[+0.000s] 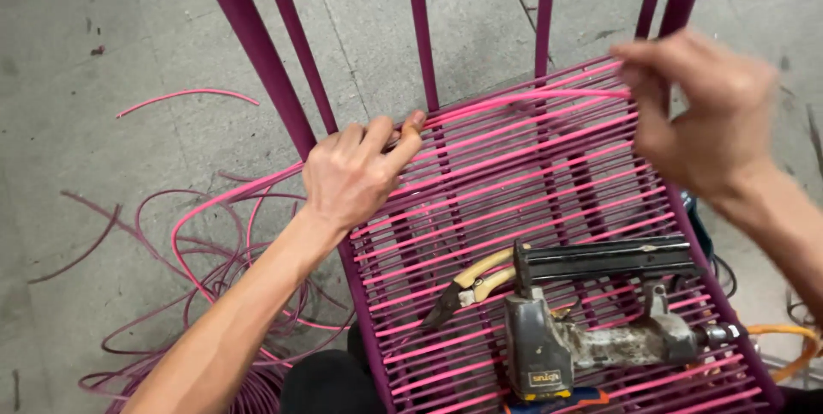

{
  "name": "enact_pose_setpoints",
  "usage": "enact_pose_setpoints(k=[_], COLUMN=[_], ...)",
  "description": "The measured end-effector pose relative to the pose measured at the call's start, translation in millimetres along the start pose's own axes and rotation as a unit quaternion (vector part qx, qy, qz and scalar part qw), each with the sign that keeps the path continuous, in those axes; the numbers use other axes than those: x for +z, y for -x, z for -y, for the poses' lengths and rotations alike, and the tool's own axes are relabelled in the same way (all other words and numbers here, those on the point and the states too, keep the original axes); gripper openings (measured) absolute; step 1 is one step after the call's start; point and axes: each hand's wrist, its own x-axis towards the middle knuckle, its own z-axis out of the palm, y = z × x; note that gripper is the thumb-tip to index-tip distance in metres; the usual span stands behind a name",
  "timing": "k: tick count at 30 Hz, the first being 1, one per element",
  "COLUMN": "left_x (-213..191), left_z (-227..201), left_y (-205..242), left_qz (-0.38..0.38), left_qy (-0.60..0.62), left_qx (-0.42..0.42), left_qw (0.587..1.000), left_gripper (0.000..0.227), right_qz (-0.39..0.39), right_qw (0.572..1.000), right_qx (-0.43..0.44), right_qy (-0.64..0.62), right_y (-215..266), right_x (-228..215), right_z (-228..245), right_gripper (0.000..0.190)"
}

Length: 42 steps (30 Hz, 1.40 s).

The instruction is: Weaving pink plastic cord into a metal chair frame and securing it with tools.

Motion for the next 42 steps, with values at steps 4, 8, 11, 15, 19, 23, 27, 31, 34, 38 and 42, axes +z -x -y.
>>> enact_pose_setpoints(k=[4,8,11,15,19,23,27,31,34,38,42], left_x=[-1,-1,-1,-3,1,8,3,6,6,8,3], left_z=[0,0,0,2,-3,-1,-3,-5,-5,-5,-5], left_y=[1,-1,-2,-1,0,6,0,5,7,4,6], left_qz=[0.016,0.019,0.019,0.02,0.021,0.028,0.036,0.021,0.028,0.039,0.047], left_qy=[-0.009,-0.007,-0.008,-0.003,-0.011,-0.026,-0.035,-0.025,-0.03,-0.007,0.014], left_qx=[-0.001,0.003,0.002,-0.002,-0.004,-0.009,-0.04,-0.027,-0.018,-0.022,-0.028], left_qw=[1.0,1.0,1.0,1.0,1.0,0.999,0.998,0.999,0.999,0.999,0.998], left_gripper=[0.025,0.027,0.029,0.029,0.031,0.022,0.031,0.047,0.044,0.05,0.06], right_qz=[0.04,0.038,0.035,0.081,0.139,0.356,0.481,0.402,0.412,0.384,0.33], right_qw=[0.999,0.998,0.998,0.995,0.97,0.884,0.78,0.88,0.828,0.727,0.753], right_qx=[0.004,-0.016,-0.008,0.03,0.199,0.296,0.387,0.249,0.375,0.565,0.552], right_qy=[-0.008,0.038,0.045,0.055,0.033,0.059,-0.097,-0.049,-0.064,-0.07,-0.14], right_y=[7,17,26,67,169,327,478,574,565,454,354], right_x=[0,-8,-16,-16,0,71,159,192,164,126,36], right_z=[10,13,6,-40,-154,-314,-376,-385,-323,-320,-291], right_gripper=[0.022,0.02,0.028,0.025,0.016,0.048,0.045,0.077,0.063,0.045,0.044])
